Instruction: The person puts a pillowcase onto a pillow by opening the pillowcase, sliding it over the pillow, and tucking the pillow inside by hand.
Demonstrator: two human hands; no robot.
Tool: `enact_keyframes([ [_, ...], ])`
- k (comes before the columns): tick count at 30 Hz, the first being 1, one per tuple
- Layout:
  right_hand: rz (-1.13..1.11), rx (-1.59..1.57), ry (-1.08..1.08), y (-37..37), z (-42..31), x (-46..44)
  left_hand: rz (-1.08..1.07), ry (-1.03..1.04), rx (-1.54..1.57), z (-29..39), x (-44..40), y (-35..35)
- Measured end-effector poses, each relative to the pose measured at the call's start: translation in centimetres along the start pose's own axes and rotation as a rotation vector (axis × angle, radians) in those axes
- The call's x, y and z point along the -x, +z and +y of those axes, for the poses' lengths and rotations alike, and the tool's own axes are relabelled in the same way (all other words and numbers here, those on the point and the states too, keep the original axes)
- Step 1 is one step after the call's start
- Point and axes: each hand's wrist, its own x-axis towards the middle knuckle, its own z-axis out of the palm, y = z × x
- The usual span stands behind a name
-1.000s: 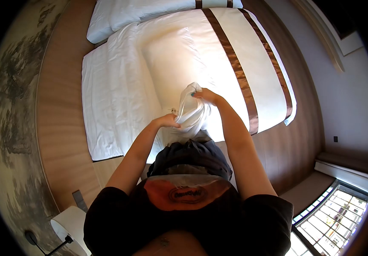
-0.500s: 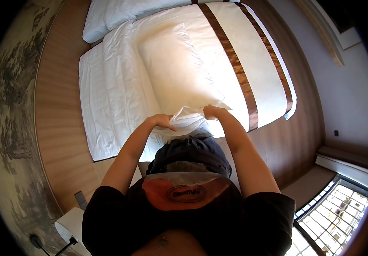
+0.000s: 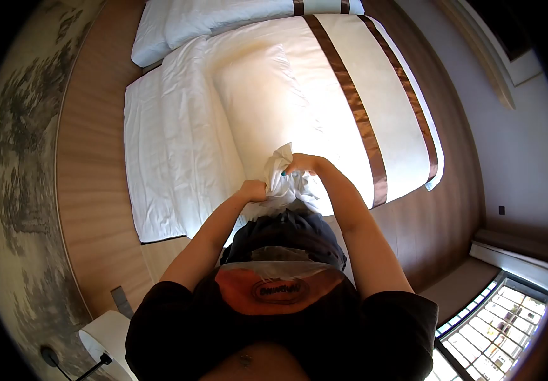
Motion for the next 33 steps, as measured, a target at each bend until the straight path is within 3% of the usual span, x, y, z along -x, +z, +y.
enact_keyframes([
  [2,0.101,0.398,-0.096,-1.0,0.7,-1.3,0.186,-0.036,0.08,-1.9,-1.0,-0.5],
  [3,0.102,0.843,-0.201,-2.5,2.2,-2.1,0.207,-0.04,0.211,-2.6,-0.9,-2.1],
  [5,-0.008,0.935,0.092,-2.8,-0.4,-0.2,0.249,-0.03,0.475,-2.9,0.2,-6.2],
  [8,0.204,0.968,-0.148,-2.9,0.2,-1.0,0.415,0.037,0.64,-1.7,1.2,-9.1],
  [9,0.232,0.915,-0.135,-2.9,0.0,-1.0,0.458,0.072,0.679,-2.2,0.8,-9.4],
  [12,0.282,0.824,-0.137,-3.4,0.0,-1.7,0.281,0.043,0.528,-4.2,0.5,-9.9],
  [15,0.272,0.75,-0.197,-2.5,-3.0,1.5,0.12,0.075,0.089,-1.4,4.2,-13.1],
  [18,0.293,1.081,-0.204,-1.2,-3.8,0.6,-0.039,0.064,-0.393,-0.4,4.5,-13.9],
  [19,0.252,1.172,-0.184,-0.7,-4.8,0.8,0.003,0.036,-0.421,-0.7,3.7,-13.4],
  [21,0.377,1.234,-0.171,-0.5,-3.7,-1.2,0.099,-0.022,-0.484,-2.0,1.4,-12.0],
  [23,0.493,1.195,-0.15,-1.0,-2.6,-3.2,0.274,0.179,-0.401,-4.8,-0.1,-10.4],
  [24,0.57,1.126,-0.279,-0.8,-2.6,-2.3,0.358,0.28,-0.357,-4.8,0.6,-10.6],
  [27,0.478,1.025,-0.329,-2.2,-2.3,-2.8,0.335,0.275,0.294,-3.3,2.6,-12.0],
  [30,0.418,0.81,-0.268,-2.5,-3.0,-1.8,0.241,0.022,0.431,-1.4,4.1,-13.8],
  [33,0.351,0.826,-0.209,-2.4,-3.6,-1.0,0.194,0.062,0.374,-3.5,2.2,-12.8],
])
